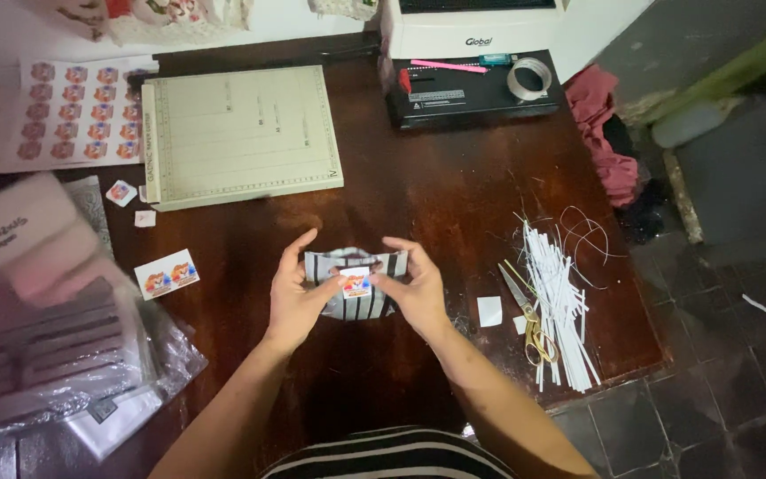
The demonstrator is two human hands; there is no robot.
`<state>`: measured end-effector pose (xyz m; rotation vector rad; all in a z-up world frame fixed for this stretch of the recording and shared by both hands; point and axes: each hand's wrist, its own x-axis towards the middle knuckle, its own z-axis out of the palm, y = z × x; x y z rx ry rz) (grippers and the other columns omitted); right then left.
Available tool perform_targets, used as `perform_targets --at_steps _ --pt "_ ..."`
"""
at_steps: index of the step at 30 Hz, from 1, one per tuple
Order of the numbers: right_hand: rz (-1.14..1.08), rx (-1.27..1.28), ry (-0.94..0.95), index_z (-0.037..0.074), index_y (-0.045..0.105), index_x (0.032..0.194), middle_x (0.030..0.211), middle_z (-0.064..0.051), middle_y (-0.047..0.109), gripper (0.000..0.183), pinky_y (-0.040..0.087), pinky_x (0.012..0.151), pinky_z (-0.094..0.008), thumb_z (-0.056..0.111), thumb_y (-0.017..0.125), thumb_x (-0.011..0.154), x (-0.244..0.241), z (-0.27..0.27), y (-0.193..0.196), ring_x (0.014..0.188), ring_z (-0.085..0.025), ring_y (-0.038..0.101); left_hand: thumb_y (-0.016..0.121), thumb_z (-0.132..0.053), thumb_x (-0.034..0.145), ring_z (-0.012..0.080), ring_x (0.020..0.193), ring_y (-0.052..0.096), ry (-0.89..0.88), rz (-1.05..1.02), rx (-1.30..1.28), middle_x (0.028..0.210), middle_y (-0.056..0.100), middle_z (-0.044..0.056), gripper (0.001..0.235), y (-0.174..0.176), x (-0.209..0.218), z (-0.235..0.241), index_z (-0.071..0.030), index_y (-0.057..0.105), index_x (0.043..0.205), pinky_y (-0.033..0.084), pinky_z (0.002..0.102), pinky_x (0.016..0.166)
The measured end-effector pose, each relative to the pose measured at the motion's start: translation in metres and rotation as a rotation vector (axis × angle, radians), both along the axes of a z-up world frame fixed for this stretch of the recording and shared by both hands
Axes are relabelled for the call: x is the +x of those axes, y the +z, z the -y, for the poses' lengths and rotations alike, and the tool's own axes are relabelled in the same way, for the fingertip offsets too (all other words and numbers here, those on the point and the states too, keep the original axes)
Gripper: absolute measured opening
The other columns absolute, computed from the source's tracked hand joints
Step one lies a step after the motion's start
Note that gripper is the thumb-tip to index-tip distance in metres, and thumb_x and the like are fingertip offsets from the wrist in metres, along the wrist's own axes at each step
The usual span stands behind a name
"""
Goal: Packaging small items into a plastic bag and applying a sticker.
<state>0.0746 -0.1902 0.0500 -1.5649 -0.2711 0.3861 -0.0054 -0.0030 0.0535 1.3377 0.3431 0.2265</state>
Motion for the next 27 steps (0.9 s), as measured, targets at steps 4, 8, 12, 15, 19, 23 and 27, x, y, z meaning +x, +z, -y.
perform_targets --at_steps 4,8,12,15,19,23,27 --pt "-0.065 0.046 -0.07 0.003 0.054 0.134 0.1 -0.008 0.076 0.053 0.057 0.081 -0.026 -0.005 0.076 0.086 -0.004 0.003 0.005 0.092 -0.012 0.07 0.076 0.007 0.082 0.0111 0.09 0.071 0.02 -0.022 -0.025 0.098 0.074 0.008 0.079 -0.001 -0.003 0.0 -0.005 0.041 0.152 0.059 0.028 0.083" --pt "0.039 0.05 -0.146 0.005 0.045 0.126 0.099 -0.011 0.071 0.052 0.056 0.081 -0.026 -0.005 0.077 0.086 -0.011 0.006 0.0 0.092 -0.014 0.069 0.077 0.006 0.083 0.0125 0.089 0.072 0.006 -0.025 -0.006 0.099 0.076 0.009 0.076 -0.003 -0.005 0.0 -0.006 0.043 0.15 0.06 0.028 0.079" --pt "0.339 0.095 -0.216 0.01 0.039 0.106 0.119 -0.011 0.069 0.045 0.055 0.094 -0.026 -0.001 0.08 0.09 -0.02 0.008 -0.009 0.105 -0.015 0.067 0.076 0.006 0.083 0.0142 0.09 0.074 0.01 -0.012 -0.081 0.1 0.076 0.01 0.072 -0.003 -0.007 0.001 -0.005 0.044 0.147 0.061 0.029 0.078" --pt "0.579 -0.177 -0.313 0.009 0.049 0.089 0.126 -0.014 0.058 0.039 0.054 0.087 -0.035 0.008 0.088 0.081 -0.029 0.011 -0.004 0.106 -0.021 0.059 0.076 0.006 0.083 0.0144 0.09 0.073 0.012 -0.036 -0.068 0.1 0.076 0.011 0.07 -0.004 -0.007 0.002 -0.006 0.046 0.145 0.061 0.029 0.078" --pt "1.043 -0.345 -0.217 0.014 0.061 0.086 0.136 -0.007 0.053 0.029 0.039 0.115 -0.051 0.018 0.089 0.079 -0.035 0.012 0.011 0.133 -0.024 0.047 0.076 0.005 0.084 0.0144 0.089 0.073 0.008 -0.002 -0.096 0.099 0.076 0.011 0.069 -0.011 -0.007 -0.001 -0.005 0.045 0.145 0.061 0.029 0.078" --pt "0.882 -0.436 -0.19 0.013 0.07 0.103 0.148 -0.022 0.041 0.032 0.026 0.12 -0.06 0.022 0.088 0.078 -0.031 0.002 0.042 0.144 -0.037 0.036 0.076 0.005 0.084 0.0134 0.09 0.072 -0.001 -0.007 -0.079 0.099 0.074 0.01 0.068 -0.007 -0.008 -0.001 -0.004 0.047 0.145 0.06 0.03 0.08" --pt "0.528 -0.091 -0.148 0.008 0.06 0.113 0.148 -0.017 0.042 0.042 0.045 0.113 -0.048 0.015 0.086 0.081 -0.02 0.006 0.031 0.139 -0.034 0.05 0.076 0.003 0.083 0.0128 0.088 0.072 -0.011 -0.059 -0.062 0.097 0.074 0.008 0.067 0.002 -0.008 -0.002 -0.004 0.046 0.144 0.061 0.03 0.078"
